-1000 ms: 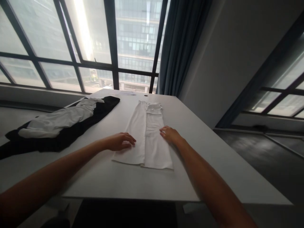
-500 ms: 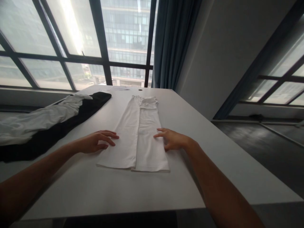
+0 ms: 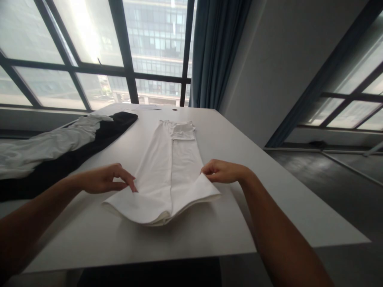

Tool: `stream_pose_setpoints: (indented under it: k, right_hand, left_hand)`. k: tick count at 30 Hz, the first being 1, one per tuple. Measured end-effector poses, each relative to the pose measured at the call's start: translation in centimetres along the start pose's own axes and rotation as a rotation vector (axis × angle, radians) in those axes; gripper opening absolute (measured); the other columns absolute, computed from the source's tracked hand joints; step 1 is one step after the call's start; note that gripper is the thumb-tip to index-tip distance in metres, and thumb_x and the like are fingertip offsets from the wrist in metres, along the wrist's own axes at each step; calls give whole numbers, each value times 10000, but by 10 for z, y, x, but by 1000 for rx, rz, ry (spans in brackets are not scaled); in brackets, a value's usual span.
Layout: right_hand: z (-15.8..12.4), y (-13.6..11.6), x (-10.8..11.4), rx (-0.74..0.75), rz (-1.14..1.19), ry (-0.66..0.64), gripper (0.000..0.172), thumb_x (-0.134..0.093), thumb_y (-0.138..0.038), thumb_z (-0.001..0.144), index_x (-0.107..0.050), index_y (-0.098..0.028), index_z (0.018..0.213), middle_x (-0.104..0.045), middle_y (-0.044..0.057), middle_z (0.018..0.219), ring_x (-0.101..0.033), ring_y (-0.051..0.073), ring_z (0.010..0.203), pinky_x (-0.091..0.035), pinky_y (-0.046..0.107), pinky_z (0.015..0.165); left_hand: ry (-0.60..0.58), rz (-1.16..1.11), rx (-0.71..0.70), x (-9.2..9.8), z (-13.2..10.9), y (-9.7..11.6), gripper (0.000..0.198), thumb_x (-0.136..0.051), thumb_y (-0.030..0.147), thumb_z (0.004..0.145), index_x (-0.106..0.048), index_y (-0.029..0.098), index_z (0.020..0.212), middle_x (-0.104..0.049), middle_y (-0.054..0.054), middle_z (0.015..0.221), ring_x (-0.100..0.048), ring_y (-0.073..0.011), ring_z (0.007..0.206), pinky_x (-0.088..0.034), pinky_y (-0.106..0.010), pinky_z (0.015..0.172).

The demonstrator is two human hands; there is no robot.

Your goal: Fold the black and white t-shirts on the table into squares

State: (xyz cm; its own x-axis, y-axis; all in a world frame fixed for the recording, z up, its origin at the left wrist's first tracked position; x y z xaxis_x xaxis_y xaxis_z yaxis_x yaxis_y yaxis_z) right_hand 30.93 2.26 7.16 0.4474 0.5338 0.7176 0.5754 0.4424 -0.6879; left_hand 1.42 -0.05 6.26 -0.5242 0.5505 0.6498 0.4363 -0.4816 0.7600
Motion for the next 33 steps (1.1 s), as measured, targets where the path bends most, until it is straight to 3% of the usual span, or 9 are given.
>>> stream_pose_setpoints:
  k: [3,6,9,17,20,22,25,29,33]
  right_hand:
    - [9,12,1,-38,218,59,461,-693,-591,754,-733,-136,816,-708,44,757,-637,168,686,-524,252,618]
    - [21,47,18,-187,346,461,509,-670,-610,783,-681,-152,1006,-697,68,881,-620,137,657,-530,244,586]
    - [28,76,16,-348,383,594,529,-580,-589,869,-587,-184,1207,-679,103,1024,-615,114,646,-519,211,533]
    - [31,69,7,-317,201,463,575,-740,-302,757,-612,-121,1287,-686,71,953,-502,75,574,-435,200,514]
    - [29,58,13,-248,118,500,605,-722,-285,743,-604,-124,1315,-688,34,861,-449,63,521,-411,215,531]
    - [27,49,21,-150,57,597,586,-694,-311,758,-606,-159,1318,-693,56,1020,-448,58,527,-418,221,541]
    - [27,53,24,-152,-57,641,541,-669,-274,761,-628,-160,1288,-621,106,1268,-486,60,571,-460,230,596]
    - [35,73,15,-253,-208,510,518,-679,-240,757,-644,-119,1259,-652,124,1212,-564,101,663,-489,244,690]
    - [38,79,15,-214,-244,514,453,-685,-252,776,-670,-129,1212,-659,116,1180,-597,109,688,-507,244,726]
  left_hand:
    - [217,-175,63,8,8,-8,466,-721,610,690,-764,183,870,-749,-81,784,-678,-252,738,-550,-342,681]
    - [564,-313,137,18,16,-34,617,-647,675,721,-708,146,1032,-714,-65,794,-653,-215,704,-537,-333,635]
    - [719,-304,254,20,19,-62,760,-611,667,738,-586,122,1266,-680,-39,778,-598,-153,590,-501,-294,569]
    - [556,245,289,17,24,-61,592,-595,435,764,-623,187,1300,-710,-45,942,-643,-182,717,-524,-336,762]
    - [624,363,115,20,27,-41,598,-551,393,802,-576,171,1357,-693,-94,1171,-638,-255,1023,-487,-393,952]
    - [655,435,39,21,28,-34,598,-517,369,829,-539,160,1389,-637,-104,1312,-558,-275,1201,-427,-413,1050]
    - [582,499,184,20,32,-53,578,-509,359,836,-548,160,1376,-569,-105,1411,-489,-294,1306,-378,-431,1106]
    - [481,552,344,16,32,-76,536,-501,404,860,-590,167,1332,-437,-111,1520,-411,-329,1381,-331,-478,1140]
    - [368,593,127,6,34,-56,613,-451,546,909,-532,177,1391,-361,-112,1562,-358,-306,1419,-284,-478,1167]
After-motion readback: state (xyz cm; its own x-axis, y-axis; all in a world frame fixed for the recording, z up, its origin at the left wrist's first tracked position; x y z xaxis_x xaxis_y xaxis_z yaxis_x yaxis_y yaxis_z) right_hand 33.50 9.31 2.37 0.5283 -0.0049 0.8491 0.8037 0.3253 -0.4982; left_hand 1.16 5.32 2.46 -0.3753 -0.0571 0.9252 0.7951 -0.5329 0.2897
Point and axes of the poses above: each hand's wrist, its own z-axis towards the middle knuckle, its own x-axis out of the back of the hand, y = z × x, the point moved 7 cm from there along z, towards the middle knuckle
